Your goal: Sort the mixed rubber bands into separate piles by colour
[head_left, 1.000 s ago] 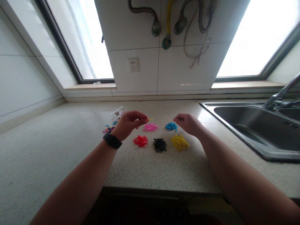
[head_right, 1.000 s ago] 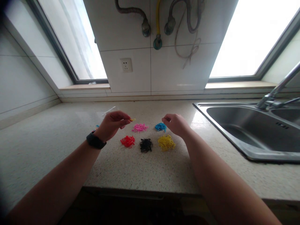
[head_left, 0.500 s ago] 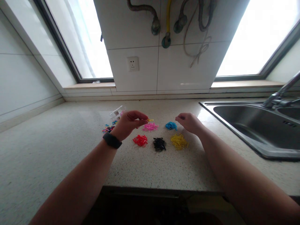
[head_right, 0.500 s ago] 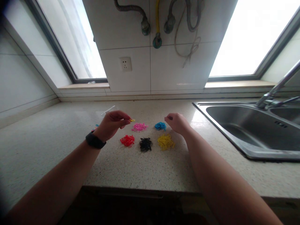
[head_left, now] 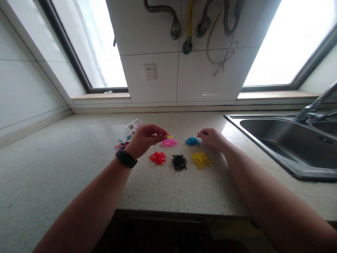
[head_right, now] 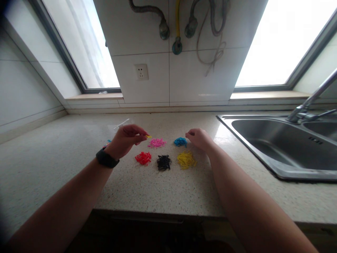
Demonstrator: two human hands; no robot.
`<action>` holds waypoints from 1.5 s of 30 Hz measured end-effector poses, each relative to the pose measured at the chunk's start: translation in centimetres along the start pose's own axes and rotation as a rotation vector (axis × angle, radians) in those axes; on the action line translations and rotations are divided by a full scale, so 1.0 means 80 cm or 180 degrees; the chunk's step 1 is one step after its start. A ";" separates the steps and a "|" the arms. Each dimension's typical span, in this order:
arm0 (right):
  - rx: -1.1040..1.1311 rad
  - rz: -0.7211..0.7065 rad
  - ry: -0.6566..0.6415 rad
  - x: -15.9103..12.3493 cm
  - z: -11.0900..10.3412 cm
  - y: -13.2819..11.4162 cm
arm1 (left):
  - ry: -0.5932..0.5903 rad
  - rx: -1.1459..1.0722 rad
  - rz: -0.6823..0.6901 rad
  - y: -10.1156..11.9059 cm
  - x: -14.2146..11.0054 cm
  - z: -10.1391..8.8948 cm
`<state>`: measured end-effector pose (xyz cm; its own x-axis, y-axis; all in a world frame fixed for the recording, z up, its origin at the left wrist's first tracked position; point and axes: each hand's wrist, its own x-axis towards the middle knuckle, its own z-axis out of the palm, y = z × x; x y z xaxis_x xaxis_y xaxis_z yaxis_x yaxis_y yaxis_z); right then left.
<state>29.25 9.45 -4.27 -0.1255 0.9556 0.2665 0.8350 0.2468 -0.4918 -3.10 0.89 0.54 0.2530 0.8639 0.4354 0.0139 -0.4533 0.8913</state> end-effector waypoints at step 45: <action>-0.0023 -0.0007 -0.0110 0.002 0.003 0.003 | -0.0062 -0.0138 -0.0059 0.003 -0.003 0.005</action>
<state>29.31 9.70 -4.58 -0.1456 0.9602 0.2386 0.8385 0.2477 -0.4853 -2.75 0.53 0.57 0.2720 0.8674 0.4166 -0.0231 -0.4269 0.9040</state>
